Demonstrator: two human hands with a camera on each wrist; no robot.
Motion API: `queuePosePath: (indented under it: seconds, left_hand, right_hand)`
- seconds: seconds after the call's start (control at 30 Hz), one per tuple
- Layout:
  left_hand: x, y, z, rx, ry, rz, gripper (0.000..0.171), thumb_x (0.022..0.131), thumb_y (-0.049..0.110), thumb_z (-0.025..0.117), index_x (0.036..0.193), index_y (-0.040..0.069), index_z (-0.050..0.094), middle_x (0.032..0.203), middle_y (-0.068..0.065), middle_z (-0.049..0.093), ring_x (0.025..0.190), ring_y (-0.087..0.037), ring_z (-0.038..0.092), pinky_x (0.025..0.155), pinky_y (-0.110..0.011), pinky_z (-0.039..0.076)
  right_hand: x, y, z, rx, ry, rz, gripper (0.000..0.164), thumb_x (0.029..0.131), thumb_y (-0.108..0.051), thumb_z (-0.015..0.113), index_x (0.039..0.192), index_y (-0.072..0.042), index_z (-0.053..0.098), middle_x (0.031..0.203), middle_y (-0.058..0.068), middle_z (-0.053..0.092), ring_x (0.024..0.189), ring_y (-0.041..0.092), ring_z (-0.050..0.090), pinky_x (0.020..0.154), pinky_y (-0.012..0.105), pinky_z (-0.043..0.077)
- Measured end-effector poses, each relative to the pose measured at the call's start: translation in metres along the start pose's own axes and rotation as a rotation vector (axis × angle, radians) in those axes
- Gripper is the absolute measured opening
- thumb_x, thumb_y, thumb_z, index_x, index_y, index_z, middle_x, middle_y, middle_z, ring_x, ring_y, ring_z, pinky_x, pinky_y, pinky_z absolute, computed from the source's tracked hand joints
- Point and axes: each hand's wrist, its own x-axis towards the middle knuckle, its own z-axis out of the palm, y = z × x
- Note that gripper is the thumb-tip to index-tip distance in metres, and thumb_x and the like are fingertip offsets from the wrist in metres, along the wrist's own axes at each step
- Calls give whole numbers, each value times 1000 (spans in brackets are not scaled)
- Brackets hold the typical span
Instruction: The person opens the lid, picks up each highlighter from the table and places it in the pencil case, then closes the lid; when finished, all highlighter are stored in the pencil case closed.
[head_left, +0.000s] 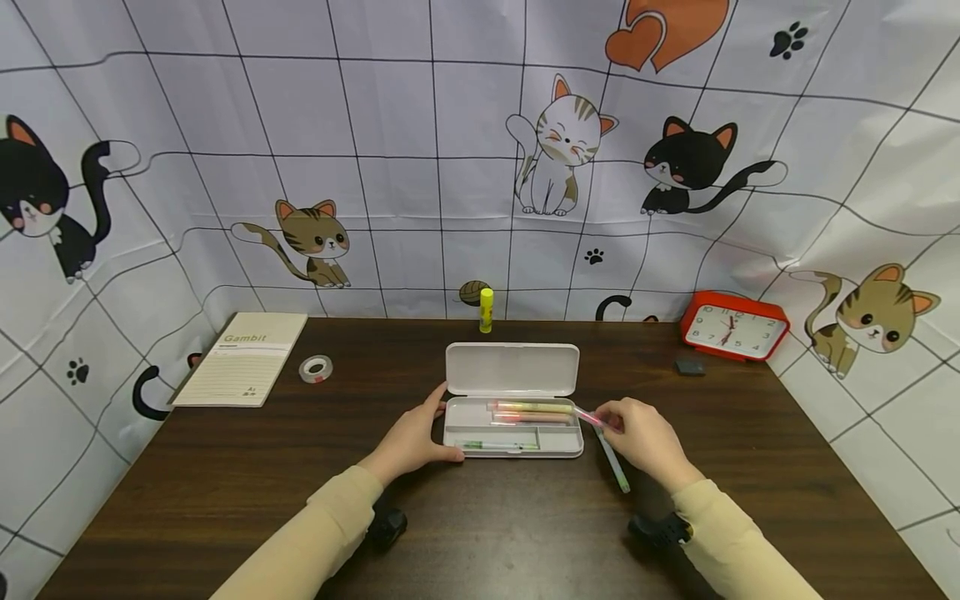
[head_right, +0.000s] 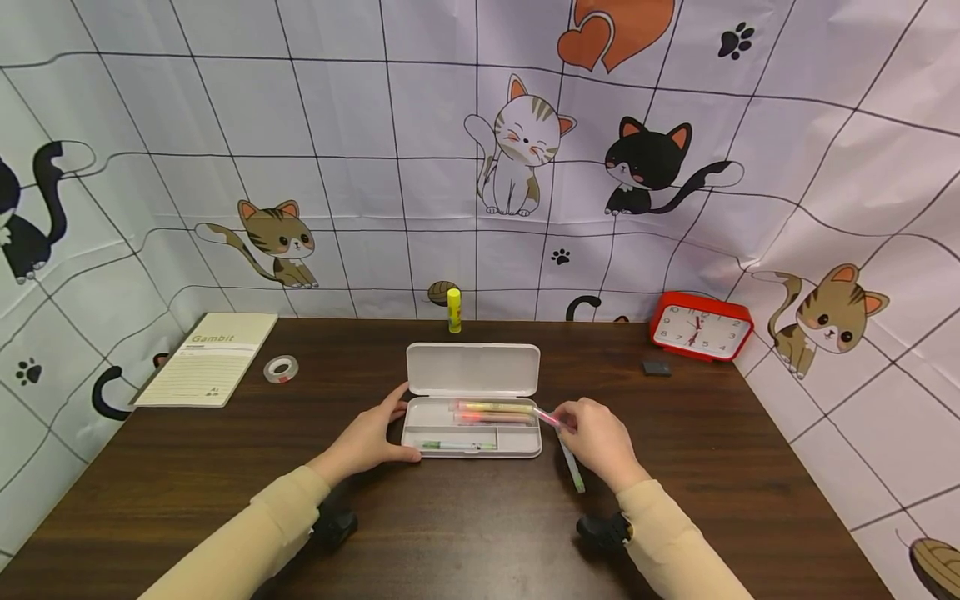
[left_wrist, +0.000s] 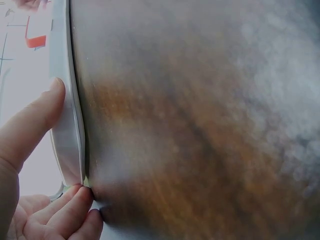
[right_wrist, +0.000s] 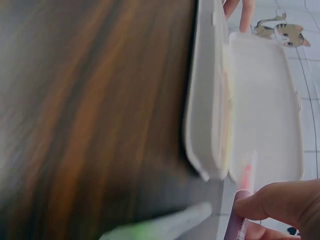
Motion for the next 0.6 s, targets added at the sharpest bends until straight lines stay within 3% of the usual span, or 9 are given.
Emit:
queuePosePath:
  seconds: [0.6]
  left_hand:
    - [-1,-1,0,3,1,-1,113,66,36,87,152,8,19,136,-14,52,124,-29,51,102,-48,40]
  right_hand:
    - [18,-43,15,-21,8,-87,13,76,-8,72,88,-14,73,72,-5,54,63,10,46,55,26,38]
